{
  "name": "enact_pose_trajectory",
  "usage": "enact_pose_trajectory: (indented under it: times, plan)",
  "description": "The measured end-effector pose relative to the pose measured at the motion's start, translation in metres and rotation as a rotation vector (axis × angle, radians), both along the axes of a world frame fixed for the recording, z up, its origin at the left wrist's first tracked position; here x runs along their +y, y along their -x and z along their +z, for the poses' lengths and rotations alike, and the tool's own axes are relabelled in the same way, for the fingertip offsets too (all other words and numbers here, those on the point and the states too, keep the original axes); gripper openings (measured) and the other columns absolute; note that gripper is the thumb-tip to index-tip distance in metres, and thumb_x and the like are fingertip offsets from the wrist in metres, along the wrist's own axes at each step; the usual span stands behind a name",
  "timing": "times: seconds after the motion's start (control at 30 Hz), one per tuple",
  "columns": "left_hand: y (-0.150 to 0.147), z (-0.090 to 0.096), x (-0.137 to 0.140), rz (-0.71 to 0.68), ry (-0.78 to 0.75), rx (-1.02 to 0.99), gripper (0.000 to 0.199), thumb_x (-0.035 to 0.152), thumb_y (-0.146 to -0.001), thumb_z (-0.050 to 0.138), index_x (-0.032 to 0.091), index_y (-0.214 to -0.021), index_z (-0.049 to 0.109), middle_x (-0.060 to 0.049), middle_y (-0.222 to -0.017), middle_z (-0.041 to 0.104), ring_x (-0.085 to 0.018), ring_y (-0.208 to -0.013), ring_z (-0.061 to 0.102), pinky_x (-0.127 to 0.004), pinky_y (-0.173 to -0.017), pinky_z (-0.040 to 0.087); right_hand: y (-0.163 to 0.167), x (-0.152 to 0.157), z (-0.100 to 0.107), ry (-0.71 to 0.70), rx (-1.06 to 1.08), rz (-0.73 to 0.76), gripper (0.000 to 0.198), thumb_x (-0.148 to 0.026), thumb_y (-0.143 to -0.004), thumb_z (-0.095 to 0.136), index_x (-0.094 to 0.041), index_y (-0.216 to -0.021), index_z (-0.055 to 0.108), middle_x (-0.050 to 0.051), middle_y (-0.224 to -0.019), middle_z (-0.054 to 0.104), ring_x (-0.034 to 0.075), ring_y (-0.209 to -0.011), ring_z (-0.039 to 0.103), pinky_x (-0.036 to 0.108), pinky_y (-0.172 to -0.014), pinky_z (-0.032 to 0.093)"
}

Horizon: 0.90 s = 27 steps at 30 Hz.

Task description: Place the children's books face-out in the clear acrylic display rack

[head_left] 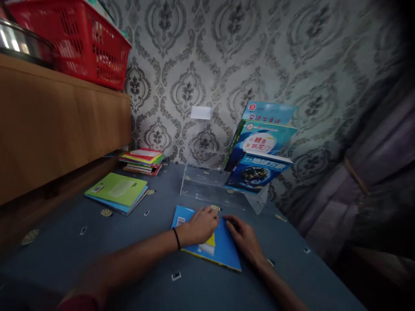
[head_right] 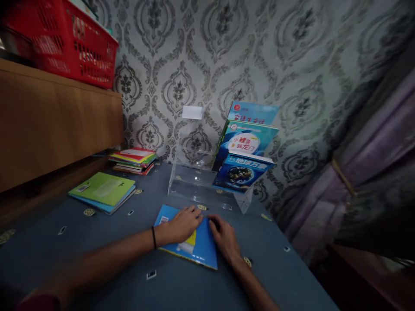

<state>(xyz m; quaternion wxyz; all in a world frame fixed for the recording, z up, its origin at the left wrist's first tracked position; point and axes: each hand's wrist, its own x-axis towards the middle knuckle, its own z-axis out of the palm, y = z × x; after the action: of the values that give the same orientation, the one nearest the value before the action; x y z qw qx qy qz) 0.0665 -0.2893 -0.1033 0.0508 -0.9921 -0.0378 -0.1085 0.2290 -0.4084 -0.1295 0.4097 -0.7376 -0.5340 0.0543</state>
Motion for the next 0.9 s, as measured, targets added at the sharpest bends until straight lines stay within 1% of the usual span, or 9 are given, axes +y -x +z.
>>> enact_pose_trajectory:
  times: [0.1, 0.2, 0.3, 0.4, 0.5, 0.6, 0.73, 0.83, 0.9]
  plan:
    - [0.003, 0.000, 0.003, 0.003, 0.006, -0.008, 0.036, 0.012, -0.099, 0.037, 0.012, -0.126, 0.059, -0.015, -0.123, 0.061, -0.027, -0.114, 0.055, -0.039, -0.094, 0.047, -0.001, -0.001, 0.000, -0.001, 0.009, -0.005, 0.038, -0.046, -0.085, 0.049, -0.021, -0.099, 0.075, 0.009, -0.097, 0.080, 0.029, -0.089, 0.075, 0.044, -0.081, 0.060]
    - [0.005, 0.004, 0.002, 0.020, 0.028, 0.019, 0.041, 0.015, -0.101, 0.034, 0.016, -0.135, 0.056, -0.015, -0.126, 0.059, -0.027, -0.115, 0.054, -0.039, -0.095, 0.046, 0.000, 0.000, 0.000, -0.020, 0.012, -0.014, 0.038, -0.046, -0.084, 0.049, -0.020, -0.097, 0.075, 0.010, -0.097, 0.080, 0.029, -0.089, 0.075, 0.043, -0.079, 0.060]
    - [0.004, 0.009, 0.001, 0.047, 0.082, 0.044, 0.044, 0.013, -0.101, 0.032, 0.017, -0.136, 0.057, -0.013, -0.126, 0.057, -0.026, -0.116, 0.053, -0.038, -0.097, 0.044, 0.003, -0.001, 0.002, -0.051, 0.018, -0.008, 0.034, -0.039, -0.083, 0.051, -0.019, -0.097, 0.074, 0.009, -0.097, 0.080, 0.027, -0.088, 0.075, 0.040, -0.079, 0.060]
    - [0.001, 0.012, 0.005, 0.061, 0.145, 0.057, 0.047, 0.009, -0.099, 0.030, 0.019, -0.134, 0.061, -0.009, -0.122, 0.057, -0.023, -0.113, 0.053, -0.035, -0.098, 0.043, 0.008, -0.003, 0.007, -0.065, 0.014, 0.014, 0.033, -0.035, -0.087, 0.050, -0.016, -0.097, 0.074, 0.010, -0.098, 0.080, 0.026, -0.089, 0.075, 0.037, -0.080, 0.058]
    - [0.000, 0.010, 0.013, 0.036, 0.189, 0.092, 0.048, 0.010, -0.099, 0.035, 0.023, -0.137, 0.060, -0.009, -0.119, 0.058, -0.022, -0.107, 0.053, -0.034, -0.096, 0.043, 0.010, -0.004, 0.008, -0.046, 0.039, 0.001, 0.030, -0.030, -0.090, 0.049, -0.014, -0.100, 0.073, 0.009, -0.099, 0.079, 0.025, -0.093, 0.075, 0.035, -0.083, 0.057]
    - [-0.001, 0.003, 0.020, 0.024, 0.212, 0.103, 0.052, 0.008, -0.098, 0.036, 0.025, -0.143, 0.055, -0.010, -0.120, 0.057, -0.022, -0.108, 0.052, -0.035, -0.097, 0.042, 0.004, -0.002, 0.003, -0.021, 0.080, -0.040, 0.025, -0.021, -0.087, 0.053, -0.014, -0.103, 0.071, 0.010, -0.103, 0.079, 0.024, -0.096, 0.074, 0.036, -0.086, 0.057]
    - [-0.003, -0.001, 0.020, 0.028, 0.172, 0.115, 0.054, 0.012, -0.100, 0.035, 0.029, -0.149, 0.048, -0.010, -0.116, 0.055, -0.023, -0.105, 0.051, -0.037, -0.094, 0.042, -0.008, 0.000, -0.004, -0.008, 0.127, -0.083, 0.030, -0.015, -0.088, 0.052, -0.014, -0.112, 0.069, 0.011, -0.106, 0.078, 0.023, -0.099, 0.074, 0.038, -0.090, 0.057]
    - [-0.006, 0.001, 0.015, 0.043, 0.107, 0.148, 0.057, 0.011, -0.100, 0.033, 0.032, -0.152, 0.044, -0.010, -0.114, 0.054, -0.025, -0.104, 0.051, -0.039, -0.091, 0.042, -0.011, -0.001, -0.004, -0.012, 0.145, -0.084, 0.032, -0.011, -0.086, 0.052, -0.016, -0.114, 0.068, 0.009, -0.102, 0.079, 0.022, -0.095, 0.075, 0.038, -0.089, 0.057]
    - [-0.007, 0.003, 0.012, 0.055, 0.070, 0.162, 0.058, 0.010, -0.099, 0.031, 0.032, -0.151, 0.045, -0.011, -0.116, 0.054, -0.026, -0.105, 0.052, -0.040, -0.090, 0.042, -0.010, -0.001, -0.003, -0.014, 0.149, -0.076, 0.032, -0.010, -0.085, 0.054, -0.017, -0.113, 0.069, 0.008, -0.100, 0.079, 0.022, -0.093, 0.075, 0.037, -0.089, 0.057]
